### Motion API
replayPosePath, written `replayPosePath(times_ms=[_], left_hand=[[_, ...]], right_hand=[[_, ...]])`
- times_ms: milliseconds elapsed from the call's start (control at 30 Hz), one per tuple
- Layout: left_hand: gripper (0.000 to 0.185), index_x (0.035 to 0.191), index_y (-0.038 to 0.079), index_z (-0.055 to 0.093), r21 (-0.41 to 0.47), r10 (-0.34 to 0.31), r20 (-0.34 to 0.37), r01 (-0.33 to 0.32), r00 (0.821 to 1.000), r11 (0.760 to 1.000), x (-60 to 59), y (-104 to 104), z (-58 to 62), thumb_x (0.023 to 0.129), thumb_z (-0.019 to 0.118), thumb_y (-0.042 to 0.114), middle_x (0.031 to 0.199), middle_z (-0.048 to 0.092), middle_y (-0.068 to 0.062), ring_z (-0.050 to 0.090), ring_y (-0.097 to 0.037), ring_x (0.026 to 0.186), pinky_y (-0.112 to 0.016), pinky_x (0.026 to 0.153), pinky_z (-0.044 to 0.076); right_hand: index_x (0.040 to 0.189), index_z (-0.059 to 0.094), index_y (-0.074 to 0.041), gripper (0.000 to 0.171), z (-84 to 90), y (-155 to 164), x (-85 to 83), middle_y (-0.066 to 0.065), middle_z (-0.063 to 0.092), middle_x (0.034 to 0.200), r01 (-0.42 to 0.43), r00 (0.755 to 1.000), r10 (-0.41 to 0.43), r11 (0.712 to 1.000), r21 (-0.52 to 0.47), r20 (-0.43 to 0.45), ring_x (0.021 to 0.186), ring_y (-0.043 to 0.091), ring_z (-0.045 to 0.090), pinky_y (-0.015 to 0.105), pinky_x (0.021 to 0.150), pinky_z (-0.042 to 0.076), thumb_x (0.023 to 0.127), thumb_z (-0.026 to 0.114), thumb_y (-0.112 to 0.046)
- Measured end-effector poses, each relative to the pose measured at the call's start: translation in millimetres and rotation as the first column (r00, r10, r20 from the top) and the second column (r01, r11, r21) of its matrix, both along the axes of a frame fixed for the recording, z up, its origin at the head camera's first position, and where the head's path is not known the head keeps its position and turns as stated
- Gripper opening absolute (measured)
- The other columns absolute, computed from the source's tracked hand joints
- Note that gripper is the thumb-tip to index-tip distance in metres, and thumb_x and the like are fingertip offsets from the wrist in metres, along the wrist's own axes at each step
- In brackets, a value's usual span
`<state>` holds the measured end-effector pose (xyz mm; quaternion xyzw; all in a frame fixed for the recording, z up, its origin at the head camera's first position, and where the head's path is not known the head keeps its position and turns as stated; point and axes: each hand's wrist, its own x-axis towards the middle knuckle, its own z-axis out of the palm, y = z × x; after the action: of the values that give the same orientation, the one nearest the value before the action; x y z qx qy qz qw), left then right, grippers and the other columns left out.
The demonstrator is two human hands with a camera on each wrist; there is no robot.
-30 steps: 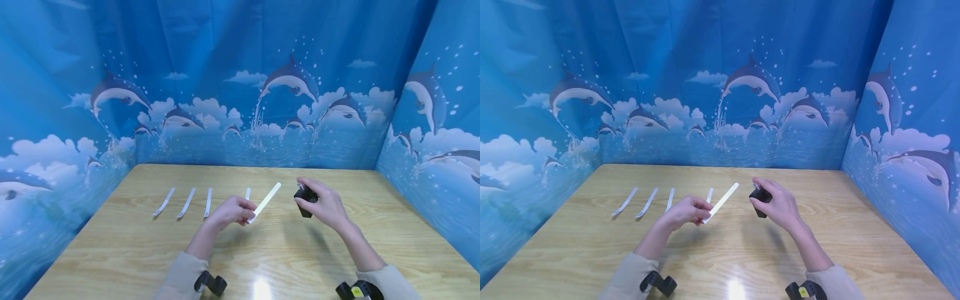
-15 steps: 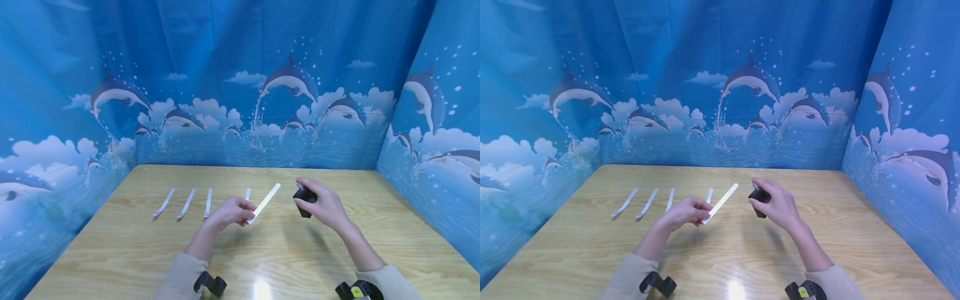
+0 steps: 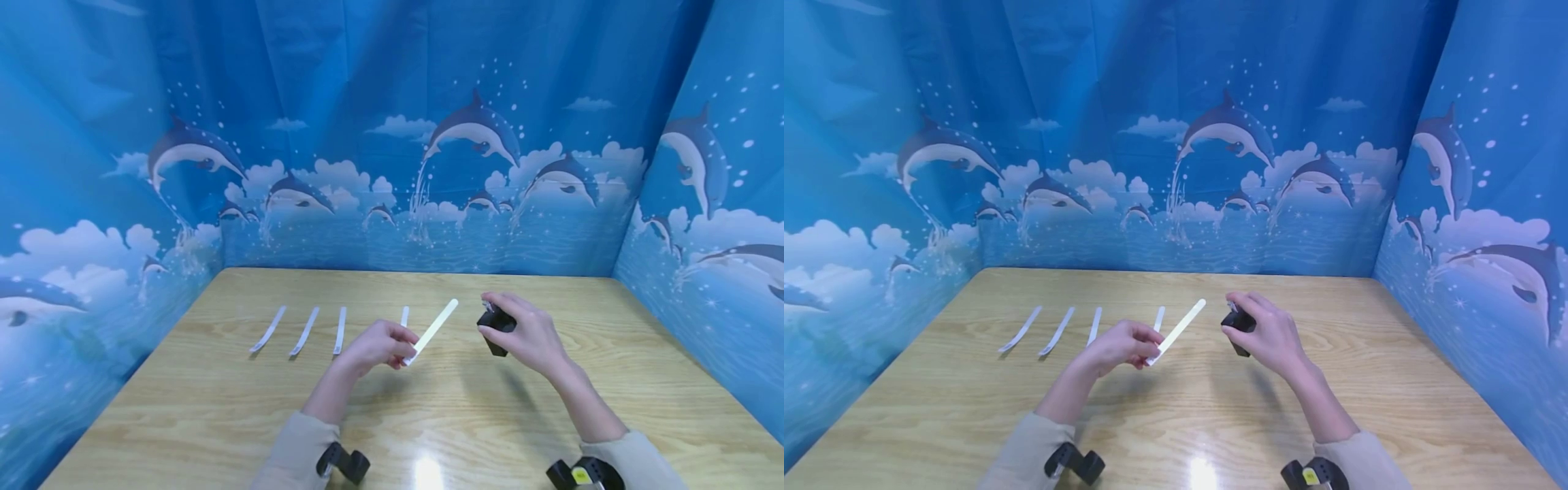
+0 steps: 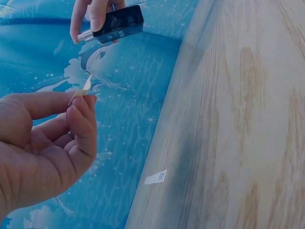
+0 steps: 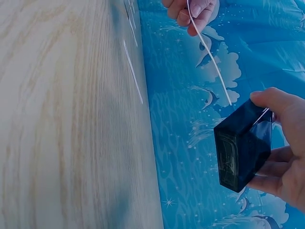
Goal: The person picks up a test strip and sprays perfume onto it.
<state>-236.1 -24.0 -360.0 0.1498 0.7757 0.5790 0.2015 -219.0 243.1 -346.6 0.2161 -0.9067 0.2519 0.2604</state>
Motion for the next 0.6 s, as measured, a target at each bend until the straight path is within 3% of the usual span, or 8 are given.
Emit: replayPosePath(times_ms=[233, 600], left_hand=[[0.026, 0.109, -0.008, 0.061, 0.001, -0.004, 0.007, 0.004, 1.0, 1.0, -1.0, 0.6, 1.2, 0.083, 0.06, -0.003, 0.077, 0.059, -0.007, 0.054, -0.014, 0.062, -0.023, 0.055, 0.048], [0.027, 0.108, -0.009, 0.06, 0.018, 0.014, 0.011, -0.014, 1.0, 1.0, -1.6, -2.0, 0.3, 0.081, 0.06, -0.004, 0.077, 0.059, -0.008, 0.054, -0.013, 0.062, -0.022, 0.056, 0.049]], right_hand=[[0.119, 0.061, -0.008, 0.049, 0.6, -0.9, 0.4, 0.011, 0.063, 0.106, -0.005, 1.0, 0.005, 1.0, 0.004, -0.023, 0.086, 0.027, 0.06, 0.043, 0.064, 0.052, 0.074, 0.078, -0.019], [0.119, 0.061, -0.008, 0.048, 0.7, -0.5, 2.9, 0.013, 0.062, 0.111, 0.014, 1.0, -0.014, 1.0, -0.007, 0.013, 0.09, 0.03, 0.061, 0.045, 0.066, 0.053, 0.075, 0.077, -0.02]])
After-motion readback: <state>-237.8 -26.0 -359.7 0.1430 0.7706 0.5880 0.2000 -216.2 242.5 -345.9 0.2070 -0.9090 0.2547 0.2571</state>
